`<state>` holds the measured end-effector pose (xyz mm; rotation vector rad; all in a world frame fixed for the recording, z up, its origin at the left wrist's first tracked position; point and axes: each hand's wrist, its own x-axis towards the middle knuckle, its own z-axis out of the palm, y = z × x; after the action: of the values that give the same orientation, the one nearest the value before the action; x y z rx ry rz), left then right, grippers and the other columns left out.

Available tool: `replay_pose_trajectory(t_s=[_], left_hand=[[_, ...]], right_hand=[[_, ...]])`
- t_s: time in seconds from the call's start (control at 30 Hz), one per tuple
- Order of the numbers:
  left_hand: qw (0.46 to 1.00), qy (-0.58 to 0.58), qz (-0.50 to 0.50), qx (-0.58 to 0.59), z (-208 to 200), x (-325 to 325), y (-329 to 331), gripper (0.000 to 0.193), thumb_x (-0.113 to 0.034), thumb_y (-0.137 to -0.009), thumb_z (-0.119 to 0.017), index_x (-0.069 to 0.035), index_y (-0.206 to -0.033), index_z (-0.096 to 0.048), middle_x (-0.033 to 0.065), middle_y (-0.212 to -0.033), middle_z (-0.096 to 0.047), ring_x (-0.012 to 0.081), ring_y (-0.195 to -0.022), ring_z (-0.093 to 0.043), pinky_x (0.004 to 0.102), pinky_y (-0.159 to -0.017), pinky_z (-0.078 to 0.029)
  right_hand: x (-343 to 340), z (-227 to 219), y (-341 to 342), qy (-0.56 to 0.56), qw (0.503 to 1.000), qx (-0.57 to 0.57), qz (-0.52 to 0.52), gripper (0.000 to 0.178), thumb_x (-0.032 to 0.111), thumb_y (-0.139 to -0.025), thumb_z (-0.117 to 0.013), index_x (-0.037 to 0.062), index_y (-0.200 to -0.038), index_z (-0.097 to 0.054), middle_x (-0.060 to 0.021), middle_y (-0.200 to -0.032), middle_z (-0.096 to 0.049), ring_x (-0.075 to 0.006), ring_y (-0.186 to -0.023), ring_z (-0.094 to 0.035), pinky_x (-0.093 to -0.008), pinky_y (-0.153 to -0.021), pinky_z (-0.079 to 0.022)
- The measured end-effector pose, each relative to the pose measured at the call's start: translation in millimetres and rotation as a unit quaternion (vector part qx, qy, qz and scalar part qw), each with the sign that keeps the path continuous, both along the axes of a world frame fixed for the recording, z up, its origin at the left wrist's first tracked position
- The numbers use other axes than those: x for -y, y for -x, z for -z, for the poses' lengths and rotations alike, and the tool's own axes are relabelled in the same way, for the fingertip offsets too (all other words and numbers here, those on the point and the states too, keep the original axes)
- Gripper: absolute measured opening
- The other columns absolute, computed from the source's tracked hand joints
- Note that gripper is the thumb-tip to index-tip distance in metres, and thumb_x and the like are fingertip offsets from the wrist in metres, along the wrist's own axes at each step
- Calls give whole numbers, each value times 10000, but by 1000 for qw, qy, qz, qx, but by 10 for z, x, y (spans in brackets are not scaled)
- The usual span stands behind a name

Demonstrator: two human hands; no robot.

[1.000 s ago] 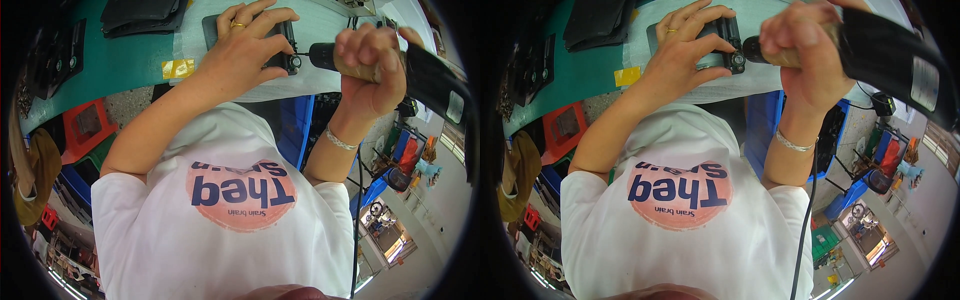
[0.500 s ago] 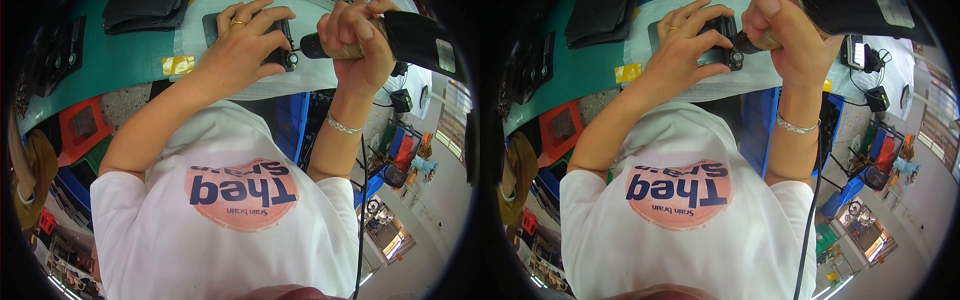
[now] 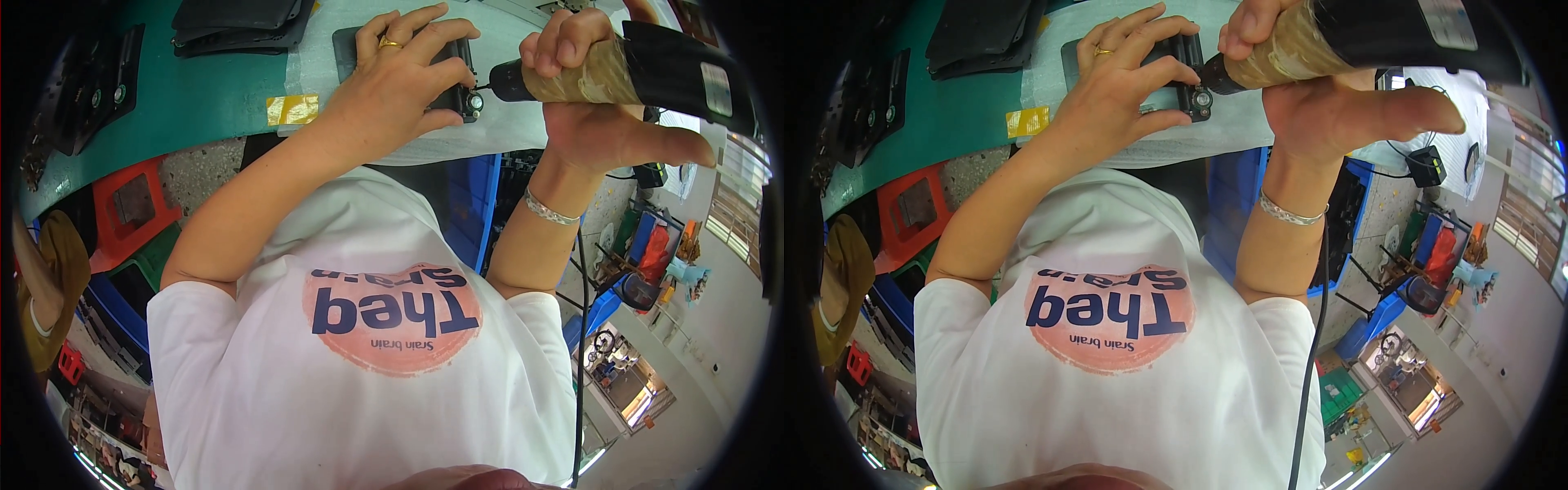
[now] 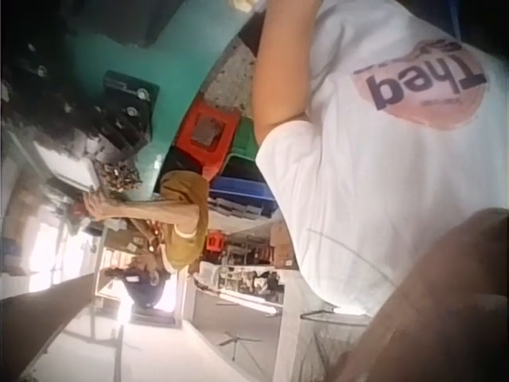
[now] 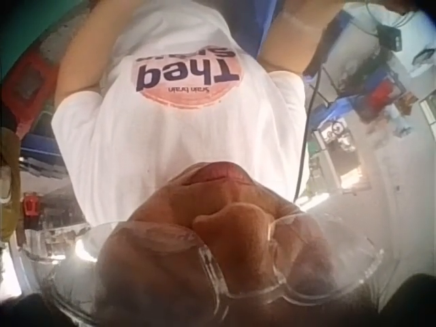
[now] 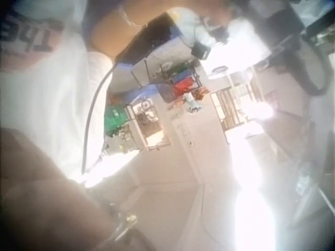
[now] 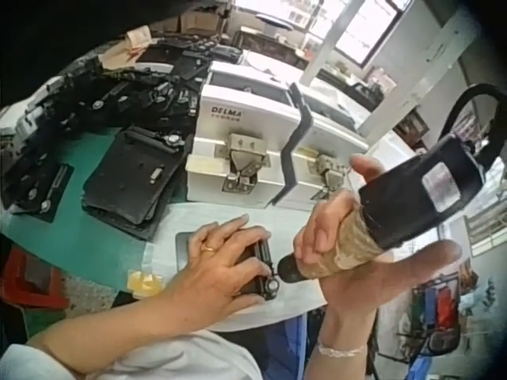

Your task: The person drives screws into a plastic component using an electric screwdriver.

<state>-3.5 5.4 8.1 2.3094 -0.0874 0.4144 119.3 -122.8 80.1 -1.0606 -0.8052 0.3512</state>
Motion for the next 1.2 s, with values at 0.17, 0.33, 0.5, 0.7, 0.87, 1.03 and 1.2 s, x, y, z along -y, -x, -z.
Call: replay_pose_trajectory(t_s=[0.17, 0.33, 0.5, 0.7, 0.87, 1.03, 1.2], left_hand=[[995, -56, -48, 61, 208, 70, -15, 407, -267, -694, -883, -206, -1051, -696, 25, -1469, -484, 319, -1443, -359, 530, -1141, -243], [998, -31, -28, 47, 60, 28, -14, 400, -258, -729, -860, -147, -1055, -657, 82, -1442, -457, 345, -1434, -341, 559, -1132, -238], [1000, -4, -8, 14, 198, 7, -96, 416, -260, -768, -838, -109, -1101, -640, 146, -1447, -417, 393, -1428, -322, 594, -1122, -225], [994, -50, -52, 83, 158, 104, -17, 380, -237, -673, -889, -179, -964, -651, 26, -1406, -512, 309, -1420, -383, 521, -1132, -266], [993, -24, -46, 103, 190, 87, 18, 345, -201, -666, -886, -168, -901, -636, 37, -1384, -518, 319, -1380, -415, 509, -1106, -284], [996, -39, -21, 71, -26, 12, 26, 279, -239, -730, -849, -156, -931, -674, 81, -1384, -503, 345, -1377, -404, 543, -1098, -263], [993, -42, -42, 101, 97, 75, 37, 256, -237, -690, -863, -186, -875, -692, 32, -1365, -537, 311, -1365, -435, 506, -1100, -277]], right_hand=[[-107, -54, 72, 56, 993, -11, 108, 1010, 826, -911, -312, -42, -1408, -455, -143, -782, -614, -245, -632, -638, -396, -584, -554], [-67, -84, 9, -62, 993, -90, 34, 930, 728, -945, -328, -81, -1377, -476, -142, -801, -618, -246, -638, -639, -407, -609, -555], [-88, -64, -46, -27, 997, -44, 64, 944, 750, -949, -309, -87, -1344, -501, -95, -672, -580, -194, -500, -564, -353, -505, -520], [-106, -103, -46, 45, 995, 27, 85, 1014, 839, -924, -246, -72, -1263, -534, -70, -604, -553, -152, -449, -538, -296, -442, -497], [-119, -141, 75, -17, 995, -78, 65, 783, 698, -988, -413, -39, -1209, -554, -80, -661, -582, -142, -502, -581, -290, -479, -528], [31, -6, -396, -15, 984, -20, -177, 1077, 1001, -726, -197, 9, -921, -570, -108, -855, -618, -222, -702, -597, -361, -654, -451], [-21, 15, -411, -9, 983, -44, -180, 1105, 1030, -698, -149, 26, -868, -580, -102, -789, -612, -202, -669, -584, -366, -637, -450]])
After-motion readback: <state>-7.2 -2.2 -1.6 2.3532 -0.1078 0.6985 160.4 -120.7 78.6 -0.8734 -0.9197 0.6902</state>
